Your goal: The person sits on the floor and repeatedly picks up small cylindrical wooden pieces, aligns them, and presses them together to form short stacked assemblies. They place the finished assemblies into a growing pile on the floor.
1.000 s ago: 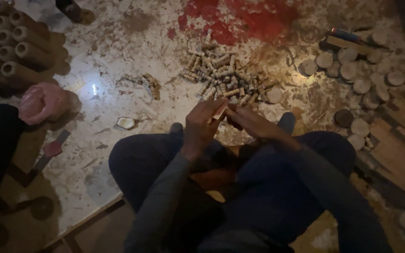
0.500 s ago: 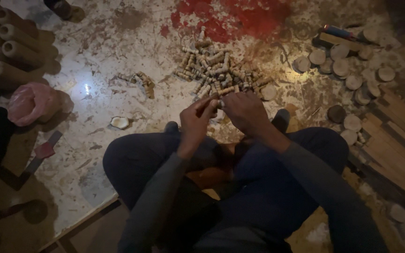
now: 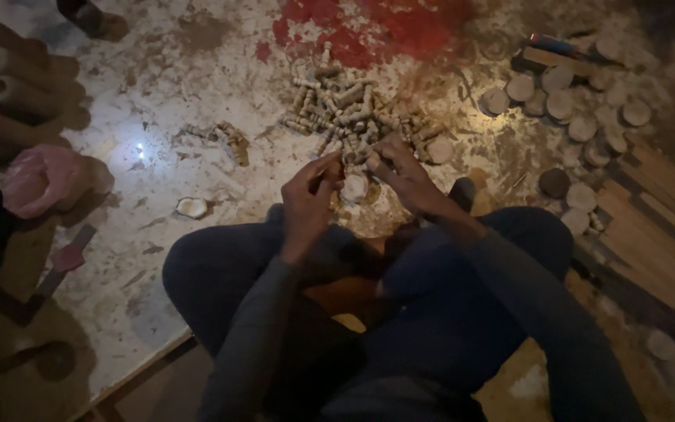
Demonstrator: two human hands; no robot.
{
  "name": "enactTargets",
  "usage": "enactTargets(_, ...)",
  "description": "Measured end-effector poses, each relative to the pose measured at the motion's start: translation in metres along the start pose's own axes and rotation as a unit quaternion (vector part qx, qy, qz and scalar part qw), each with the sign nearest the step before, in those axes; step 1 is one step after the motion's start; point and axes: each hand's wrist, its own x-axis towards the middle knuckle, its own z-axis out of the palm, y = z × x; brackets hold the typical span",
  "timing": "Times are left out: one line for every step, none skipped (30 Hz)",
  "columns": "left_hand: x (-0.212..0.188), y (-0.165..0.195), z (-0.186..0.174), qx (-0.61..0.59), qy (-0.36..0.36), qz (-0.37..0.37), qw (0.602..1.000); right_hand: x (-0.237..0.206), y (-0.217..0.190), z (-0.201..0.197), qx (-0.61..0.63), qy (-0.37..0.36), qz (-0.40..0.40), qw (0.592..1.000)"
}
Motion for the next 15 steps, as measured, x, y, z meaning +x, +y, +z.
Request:
enactTargets(0.0,0.0,0.001,0.015,0.0,-0.003,1.0,0.0,-0.001,0.0,0.043,-0.004,0.025,0.999)
enactTargets(-0.002,0.001,0.002,0.03,0.0,-0.006,1.0,0.001,-0.002,0.0,0.086,-0.009,0.05,0.995)
enactTargets(-0.003,0.002,0.004,0.044,-0.001,-0.01,0.999,0.002,-0.004,0.0,0.146,0.008,0.07,0.987)
enactTargets(-0.004,0.003,0.004,0.058,-0.003,-0.002,0.998,0.004,-0.007,0.001,0.206,0.023,0.089,0.974)
enactTargets(-0.004,0.004,0.004,0.072,-0.004,0.004,0.997,0.006,-0.011,0.003,0.267,0.036,0.108,0.957)
enactTargets(-0.005,0.004,0.004,0.085,-0.005,0.011,0.996,0.005,-0.015,0.002,0.262,0.036,0.105,0.959)
enactTargets(-0.005,0.005,0.004,0.064,-0.008,0.007,0.998,0.004,-0.019,0.0,0.258,0.037,0.102,0.96)
enactTargets(-0.005,0.004,0.004,0.044,-0.011,0.005,0.999,0.003,-0.024,-0.002,0.253,0.039,0.098,0.962)
enactTargets(-0.004,0.004,0.003,0.023,-0.014,0.002,1.0,0.002,-0.028,-0.003,0.257,0.041,0.091,0.961)
enactTargets(-0.003,0.004,0.003,0.008,-0.023,0.007,1.0,0.001,-0.033,-0.003,0.26,0.044,0.084,0.961)
enactTargets(-0.003,0.004,0.003,-0.007,-0.032,0.011,0.999,0.001,-0.038,-0.003,0.264,0.045,0.077,0.96)
enactTargets(-0.003,0.004,0.003,-0.022,-0.041,0.015,0.999,0.001,-0.041,-0.003,0.257,0.043,0.071,0.963)
enactTargets(-0.002,0.004,0.003,-0.024,-0.048,0.021,0.998,0.002,-0.044,-0.003,0.25,0.041,0.065,0.965)
enactTargets(-0.003,0.004,0.003,-0.025,-0.055,0.028,0.998,0.003,-0.047,-0.002,0.244,0.039,0.06,0.967)
enactTargets(-0.003,0.005,0.003,-0.027,-0.062,0.035,0.997,0.003,-0.049,-0.002,0.231,0.037,0.056,0.971)
